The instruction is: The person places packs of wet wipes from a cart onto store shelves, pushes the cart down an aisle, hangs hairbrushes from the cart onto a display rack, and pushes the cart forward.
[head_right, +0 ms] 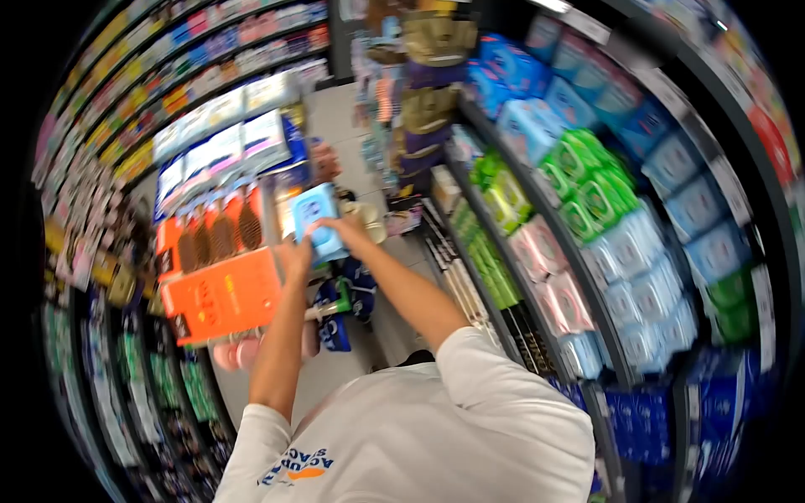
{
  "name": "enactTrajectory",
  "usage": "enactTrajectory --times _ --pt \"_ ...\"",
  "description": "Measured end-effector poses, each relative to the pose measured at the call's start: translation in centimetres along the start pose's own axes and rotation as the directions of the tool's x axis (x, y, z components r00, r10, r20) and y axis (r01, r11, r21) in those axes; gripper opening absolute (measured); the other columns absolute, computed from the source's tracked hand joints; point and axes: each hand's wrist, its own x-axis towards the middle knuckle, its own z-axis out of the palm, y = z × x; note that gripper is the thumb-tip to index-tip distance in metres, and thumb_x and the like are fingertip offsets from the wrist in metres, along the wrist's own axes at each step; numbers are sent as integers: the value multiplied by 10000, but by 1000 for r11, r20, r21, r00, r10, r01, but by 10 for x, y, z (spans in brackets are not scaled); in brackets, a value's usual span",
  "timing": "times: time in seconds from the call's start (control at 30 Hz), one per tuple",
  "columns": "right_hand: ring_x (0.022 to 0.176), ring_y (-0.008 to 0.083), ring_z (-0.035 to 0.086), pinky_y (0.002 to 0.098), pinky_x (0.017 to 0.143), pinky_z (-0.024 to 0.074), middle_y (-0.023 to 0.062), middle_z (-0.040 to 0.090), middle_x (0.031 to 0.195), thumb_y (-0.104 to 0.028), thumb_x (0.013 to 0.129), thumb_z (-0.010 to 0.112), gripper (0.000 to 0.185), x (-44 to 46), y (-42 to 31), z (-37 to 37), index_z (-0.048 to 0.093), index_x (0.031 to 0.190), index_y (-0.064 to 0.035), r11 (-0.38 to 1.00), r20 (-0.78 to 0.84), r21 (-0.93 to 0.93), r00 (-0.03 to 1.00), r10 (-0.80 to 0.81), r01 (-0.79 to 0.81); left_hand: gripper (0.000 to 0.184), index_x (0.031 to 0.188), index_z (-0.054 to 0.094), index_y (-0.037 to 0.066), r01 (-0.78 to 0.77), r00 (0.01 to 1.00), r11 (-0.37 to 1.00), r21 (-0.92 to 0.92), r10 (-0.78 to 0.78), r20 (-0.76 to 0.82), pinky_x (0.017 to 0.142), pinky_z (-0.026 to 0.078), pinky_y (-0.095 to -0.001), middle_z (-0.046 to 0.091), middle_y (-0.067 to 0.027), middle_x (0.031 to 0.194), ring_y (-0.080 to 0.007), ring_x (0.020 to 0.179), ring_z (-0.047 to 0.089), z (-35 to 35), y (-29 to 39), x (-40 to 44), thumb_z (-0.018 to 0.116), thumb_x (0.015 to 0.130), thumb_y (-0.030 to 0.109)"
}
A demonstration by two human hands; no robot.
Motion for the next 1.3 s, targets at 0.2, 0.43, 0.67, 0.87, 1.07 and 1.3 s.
enactTrajectory --times 0.2,0.43,0.67,0.87,1.07,1.3 --pt "718 200 664 315 628 528 134 668 869 -292 716 744 463 -47 -53 -39 635 973 77 1000 -199 -9 980 -6 4 417 1102 584 -68 1 979 949 -315 62 192 780 466 -328 644 -180 940 -241 845 614 37 32 -15 625 814 230" --pt "803 250 666 337 701 524 197 660 931 -362 584 797 670 -93 -152 -149 599 1016 111 891 -555 -450 764 -330 58 653 1373 322 -65 41 808 841 -540 290 512 729 476 -290 582 -208 1090 -203 904 595 108 149 -54 633 830 121" --pt "1027 322 594 365 880 468 252 568 1154 -489 533 784 980 -133 -296 -237 452 1260 77 534 -433 -842 692 -578 -80 788 1449 114 -37 172 607 691 -703 487 628 697 460 -289 575 -155 1057 -156 818 564 173 296 -69 616 854 91" --pt "1020 322 600 373 874 468 233 590 1130 -506 560 787 948 -141 -357 -303 456 1264 36 327 -278 -945 613 -740 -35 831 1476 3 38 216 536 593 -776 592 602 718 453 -314 560 -129 1028 -154 812 542 234 378 -72 565 864 23" --pt "990 364 617 395 849 478 256 609 1076 -485 574 761 923 -136 -368 -345 426 1276 13 161 -182 -983 559 -809 -86 918 1481 -94 193 234 438 580 -780 654 617 893 450 -361 517 -183 1179 -217 1028 543 302 404 -64 523 846 -53" --pt "992 371 612 417 845 483 244 613 1077 -460 605 754 885 -128 -366 -383 417 1289 -10 65 -185 -974 590 -786 -219 924 1468 -137 195 411 339 601 -686 598 727 959 423 -369 458 -209 1254 -247 1102 514 349 412 -64 517 861 -43"
